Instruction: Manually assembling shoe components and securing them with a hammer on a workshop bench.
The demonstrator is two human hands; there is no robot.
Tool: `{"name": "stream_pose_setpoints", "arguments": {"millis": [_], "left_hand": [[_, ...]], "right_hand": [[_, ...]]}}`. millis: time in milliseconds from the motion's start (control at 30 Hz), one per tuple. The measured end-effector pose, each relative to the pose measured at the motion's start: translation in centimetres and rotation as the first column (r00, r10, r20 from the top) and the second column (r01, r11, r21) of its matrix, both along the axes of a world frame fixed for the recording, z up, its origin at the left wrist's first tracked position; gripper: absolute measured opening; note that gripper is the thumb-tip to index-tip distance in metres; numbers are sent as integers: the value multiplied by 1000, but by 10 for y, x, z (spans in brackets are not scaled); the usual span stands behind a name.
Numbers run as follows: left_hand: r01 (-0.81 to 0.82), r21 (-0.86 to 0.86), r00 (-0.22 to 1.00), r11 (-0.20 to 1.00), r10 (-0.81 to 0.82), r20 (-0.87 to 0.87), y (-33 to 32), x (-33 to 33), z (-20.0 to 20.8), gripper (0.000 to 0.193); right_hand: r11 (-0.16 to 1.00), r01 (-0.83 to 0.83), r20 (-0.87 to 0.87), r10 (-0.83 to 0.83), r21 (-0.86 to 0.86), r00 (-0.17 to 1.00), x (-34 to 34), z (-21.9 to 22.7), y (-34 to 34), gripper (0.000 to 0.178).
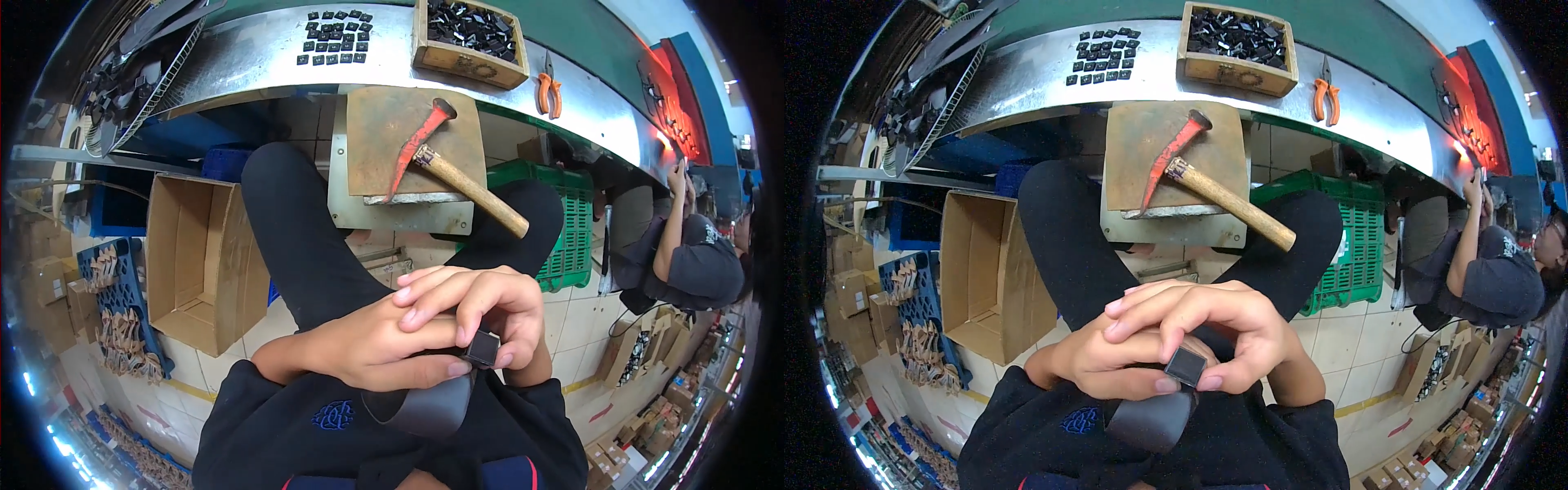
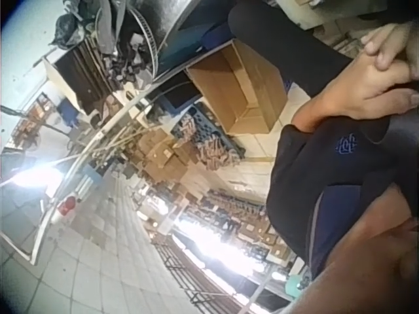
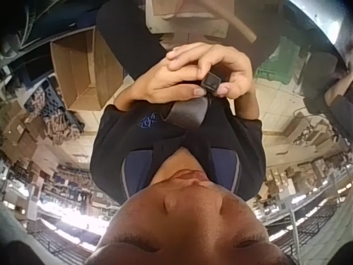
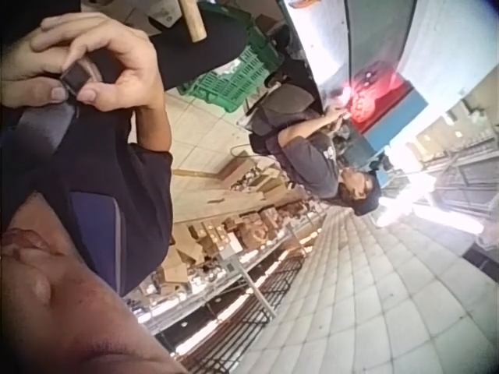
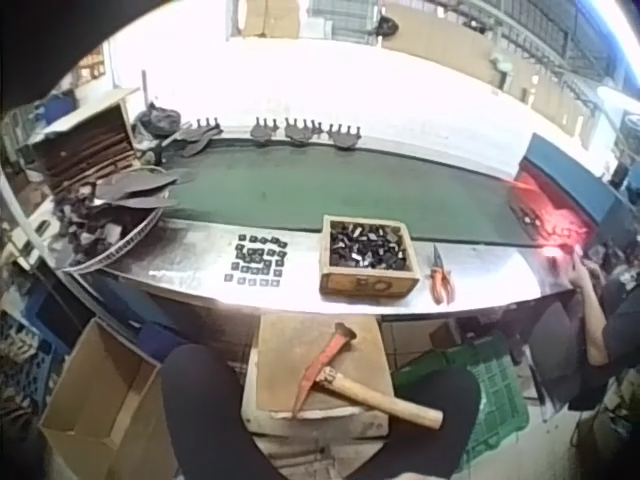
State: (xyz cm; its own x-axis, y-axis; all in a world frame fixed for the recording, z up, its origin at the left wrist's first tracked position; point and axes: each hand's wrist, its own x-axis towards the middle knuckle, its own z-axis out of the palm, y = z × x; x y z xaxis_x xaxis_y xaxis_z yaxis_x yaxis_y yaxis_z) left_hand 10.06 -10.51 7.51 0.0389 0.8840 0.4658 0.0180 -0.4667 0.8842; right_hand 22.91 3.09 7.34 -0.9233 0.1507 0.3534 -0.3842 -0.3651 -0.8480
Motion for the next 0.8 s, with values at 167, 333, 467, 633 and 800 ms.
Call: {"name": "stream_pose_setpoints", "arguments": {"millis": [167, 333, 467, 633, 800], "left_hand": [[38, -131, 993, 991, -23, 117, -4, -3, 3, 28], [48, -250, 981, 967, 1, 195, -6, -3, 5, 28], [111, -356, 981, 928, -45, 190, -10, -13, 16, 29], [33, -341, 994, 939, 6, 112, -10, -10, 19, 28], [-114, -265, 987, 957, 140, 79, -8, 3, 11, 27]], "right_hand": [[995, 95, 107, -90, -43, 990, 5, 1, -4, 40], [976, 95, 197, -56, -197, 979, 13, 4, -9, 33], [949, 259, 241, -213, -179, 947, 15, 13, -20, 35], [868, 347, 5, -373, 356, 928, 16, 10, -9, 36], [767, 412, -11, -467, 493, 884, 17, 21, -14, 25]]}}
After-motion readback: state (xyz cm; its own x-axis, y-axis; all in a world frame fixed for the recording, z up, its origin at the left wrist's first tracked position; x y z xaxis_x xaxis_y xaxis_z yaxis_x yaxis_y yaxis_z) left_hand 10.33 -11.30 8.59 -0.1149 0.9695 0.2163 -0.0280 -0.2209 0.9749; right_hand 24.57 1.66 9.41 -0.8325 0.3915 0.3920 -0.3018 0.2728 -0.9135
